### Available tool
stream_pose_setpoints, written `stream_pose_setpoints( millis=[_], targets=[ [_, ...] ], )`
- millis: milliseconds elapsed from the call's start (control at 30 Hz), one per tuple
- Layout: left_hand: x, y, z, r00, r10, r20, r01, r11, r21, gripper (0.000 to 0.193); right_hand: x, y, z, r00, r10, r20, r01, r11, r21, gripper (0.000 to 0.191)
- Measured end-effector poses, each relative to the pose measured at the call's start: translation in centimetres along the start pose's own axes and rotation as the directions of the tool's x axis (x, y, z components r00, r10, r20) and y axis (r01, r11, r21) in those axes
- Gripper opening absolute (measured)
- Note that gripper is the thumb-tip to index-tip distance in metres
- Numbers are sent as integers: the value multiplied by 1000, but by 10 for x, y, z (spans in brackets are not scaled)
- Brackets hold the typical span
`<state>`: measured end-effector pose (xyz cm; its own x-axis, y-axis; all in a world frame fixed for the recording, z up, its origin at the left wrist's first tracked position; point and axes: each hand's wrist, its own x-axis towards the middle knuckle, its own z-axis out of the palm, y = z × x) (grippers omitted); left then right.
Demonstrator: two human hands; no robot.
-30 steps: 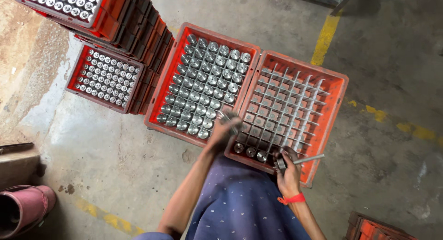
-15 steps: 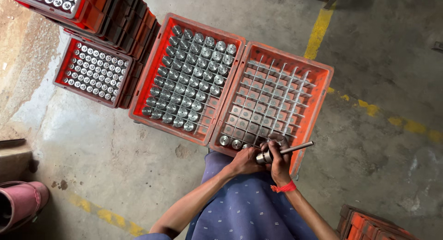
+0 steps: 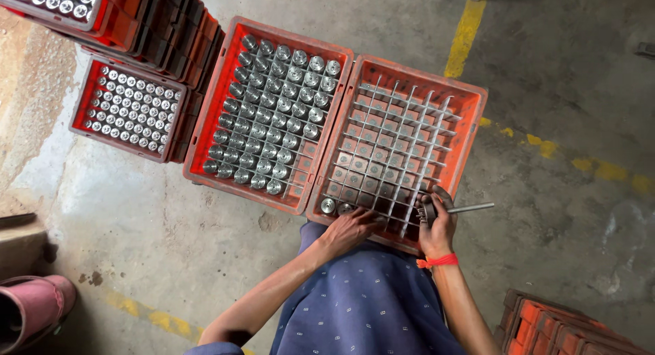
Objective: The person transfers small cylindrical metal parts from one red crate to another, arranging them in a grid pattern. The person then lifts the filled crate and places it on a metal tray.
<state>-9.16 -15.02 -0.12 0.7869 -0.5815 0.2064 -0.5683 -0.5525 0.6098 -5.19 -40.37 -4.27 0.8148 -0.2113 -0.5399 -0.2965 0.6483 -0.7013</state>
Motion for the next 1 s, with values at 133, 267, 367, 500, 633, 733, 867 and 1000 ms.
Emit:
stream_pose_setpoints(
  millis=[133, 267, 367, 500, 633, 733, 867, 1000],
  targets=[
    [-11, -18, 3, 994, -84, 73, 94, 984, -152, 40, -10, 7, 0, 999, -17, 41, 16, 1000, 15, 21],
    [-16, -71, -45, 959, -180, -217, 183, 983, -5, 38, -24, 17, 4, 999, 7, -32, -6, 999, 34, 15],
    [-7, -114, -84, 782, -583, -219, 614, 781, 115, 28, -35, 22, 11, 998, 42, -50, -41, 999, 11, 13],
    [17, -160, -105, 748, -516, -418, 631, 747, 208, 69, -42, 29, 27, 996, 62, -63, -64, 998, -21, 17],
    [40, -175, -104, 794, -467, -389, 592, 740, 321, 57, -42, 41, 40, 999, 42, 1, -42, 998, -40, 16],
    [38, -172, -116, 800, -541, -260, 594, 776, 213, 52, -43, 47, 39, 999, 38, 19, -37, 998, -43, 17],
    [10, -145, -153, 785, -385, -484, 431, 902, -19, 44, -52, 47, 28, 999, 45, -1, -45, 998, -52, 18],
    [-8, -114, -135, 588, -755, -290, 239, 505, -830, 49, -59, 45, 31, 998, 61, 22, -58, 992, -110, 19]
  ],
)
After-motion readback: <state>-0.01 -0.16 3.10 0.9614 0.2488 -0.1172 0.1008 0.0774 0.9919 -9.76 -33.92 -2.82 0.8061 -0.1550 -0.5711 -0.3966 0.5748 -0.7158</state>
